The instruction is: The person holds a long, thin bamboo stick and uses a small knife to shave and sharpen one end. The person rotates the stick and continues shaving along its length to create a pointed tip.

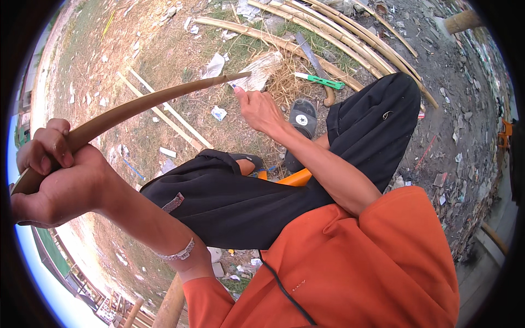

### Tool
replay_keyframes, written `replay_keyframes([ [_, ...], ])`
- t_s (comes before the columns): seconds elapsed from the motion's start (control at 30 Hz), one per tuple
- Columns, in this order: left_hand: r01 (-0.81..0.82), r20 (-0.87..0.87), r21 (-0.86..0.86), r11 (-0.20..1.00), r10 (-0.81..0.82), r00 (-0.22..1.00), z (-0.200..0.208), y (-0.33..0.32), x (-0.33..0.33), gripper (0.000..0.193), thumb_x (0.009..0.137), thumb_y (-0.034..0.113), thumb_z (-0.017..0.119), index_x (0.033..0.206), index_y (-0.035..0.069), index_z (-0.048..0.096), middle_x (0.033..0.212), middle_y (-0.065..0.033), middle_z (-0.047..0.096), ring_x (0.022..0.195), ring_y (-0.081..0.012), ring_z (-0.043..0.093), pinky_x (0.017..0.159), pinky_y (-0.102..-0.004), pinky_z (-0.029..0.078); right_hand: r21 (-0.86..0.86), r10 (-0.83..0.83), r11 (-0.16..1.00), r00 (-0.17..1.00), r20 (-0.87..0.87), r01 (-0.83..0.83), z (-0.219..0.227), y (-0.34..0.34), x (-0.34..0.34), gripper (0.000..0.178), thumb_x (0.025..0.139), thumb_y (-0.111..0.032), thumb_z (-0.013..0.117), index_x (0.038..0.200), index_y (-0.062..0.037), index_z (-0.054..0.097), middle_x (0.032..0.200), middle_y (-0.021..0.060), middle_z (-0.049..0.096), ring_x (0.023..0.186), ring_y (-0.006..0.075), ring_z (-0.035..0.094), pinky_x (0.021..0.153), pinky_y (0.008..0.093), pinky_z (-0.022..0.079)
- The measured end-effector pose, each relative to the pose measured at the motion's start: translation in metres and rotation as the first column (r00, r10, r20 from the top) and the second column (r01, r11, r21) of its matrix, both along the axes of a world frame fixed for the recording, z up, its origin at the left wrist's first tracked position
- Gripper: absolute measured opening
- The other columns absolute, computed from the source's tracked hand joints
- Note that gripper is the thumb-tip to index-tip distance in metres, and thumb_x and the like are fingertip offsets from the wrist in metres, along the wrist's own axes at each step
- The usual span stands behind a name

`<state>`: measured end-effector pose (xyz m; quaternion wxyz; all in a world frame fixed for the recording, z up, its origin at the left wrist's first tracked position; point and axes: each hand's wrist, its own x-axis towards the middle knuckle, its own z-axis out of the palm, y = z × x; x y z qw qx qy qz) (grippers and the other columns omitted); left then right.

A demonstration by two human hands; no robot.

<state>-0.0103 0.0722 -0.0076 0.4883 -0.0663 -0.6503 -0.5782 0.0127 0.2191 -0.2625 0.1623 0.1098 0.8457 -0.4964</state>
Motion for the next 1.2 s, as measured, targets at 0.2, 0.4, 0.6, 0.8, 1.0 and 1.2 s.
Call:
replay_keyframes([
  [0.2, 0.077, 0.03, -0.015, 0.997, -0.077, 0.997, 0.001, -0.005, 0.0, 0.043, 0.083, 0.046, 0.036, 0.057, 0.013, 0.036, 0.052, -0.0009, 0.018, 0.039, -0.0121, 0.023, 0.053, -0.0325, 0.031, 0.057, -0.004, 0.998, 0.998, 0.064, 0.0, -0.047, 0.008, -0.004, 0.067, 0.094, -0.046, 0.03, 0.079, 0.0093, 0.064, 0.078, 0.0339, 0.06, 0.08, 0.0476, 0.06, 0.079, 0.0517, 0.046],
  [0.4, -0.009, 0.013, 0.008, 1.0, 0.009, 1.0, 0.001, 0.013, 0.0, 0.042, 0.083, 0.043, 0.037, 0.054, 0.013, 0.035, 0.051, -0.0004, 0.02, 0.039, -0.0117, 0.023, 0.052, -0.0299, 0.03, 0.079, -0.022, 0.997, 0.982, 0.19, 0.007, -0.078, 0.017, -0.034, 0.07, 0.094, -0.049, 0.028, 0.082, 0.0096, 0.065, 0.084, 0.033, 0.062, 0.087, 0.0448, 0.061, 0.081, 0.0509, 0.047],
  [0.6, 0.146, -0.024, 0.033, 0.989, -0.145, 0.989, 0.001, -0.027, -0.013, 0.034, 0.081, 0.033, 0.042, 0.055, 0.012, 0.036, 0.049, 0.0, 0.02, 0.037, -0.0113, 0.021, 0.048, -0.0309, 0.03, 0.122, -0.087, 0.99, 0.977, 0.193, 0.064, -0.121, 0.023, -0.053, 0.07, 0.094, -0.051, 0.026, 0.092, 0.0088, 0.064, 0.096, 0.0338, 0.06, 0.097, 0.0452, 0.058, 0.088, 0.0499, 0.044],
  [0.8, 0.129, -0.036, -0.01, 0.992, -0.129, 0.991, 0.003, -0.039, -0.009, 0.034, 0.082, 0.031, 0.042, 0.056, 0.015, 0.026, 0.053, 0.0001, 0.021, 0.04, -0.0112, 0.021, 0.05, -0.0276, 0.025, 0.237, -0.156, 0.967, 0.95, 0.271, 0.092, -0.157, 0.026, -0.054, 0.067, 0.094, -0.051, 0.029, 0.102, 0.007, 0.062, 0.107, 0.0321, 0.058, 0.103, 0.0448, 0.056, 0.09, 0.0499, 0.044],
  [1.0, -0.104, 0.025, -0.056, 0.993, 0.105, 0.994, -0.001, 0.0, -0.011, 0.041, 0.091, 0.045, 0.032, 0.063, 0.016, 0.024, 0.058, 0.0001, 0.025, 0.041, -0.0113, 0.023, 0.049, -0.0281, 0.021, 0.343, -0.008, 0.933, 0.948, 0.319, -0.108, -0.17, 0.06, -0.058, 0.063, 0.094, -0.048, 0.027, 0.11, 0.0031, 0.061, 0.111, 0.0259, 0.059, 0.107, 0.0385, 0.057, 0.092, 0.0447, 0.044],
  [1.2, 0.367, 0.063, 0.0, 0.93, -0.366, 0.928, -0.002, -0.073, -0.012, 0.04, 0.092, 0.05, 0.038, 0.078, 0.016, 0.054, 0.061, -0.0013, 0.037, 0.049, -0.0142, 0.04, 0.073, -0.0377, 0.046, -0.004, 0.075, 0.997, 0.938, 0.339, -0.078, -0.048, 0.04, -0.063, 0.07, 0.097, -0.048, 0.021, 0.086, 0.0082, 0.061, 0.086, 0.0264, 0.062, 0.081, 0.0382, 0.061, 0.081, 0.046, 0.046],
])
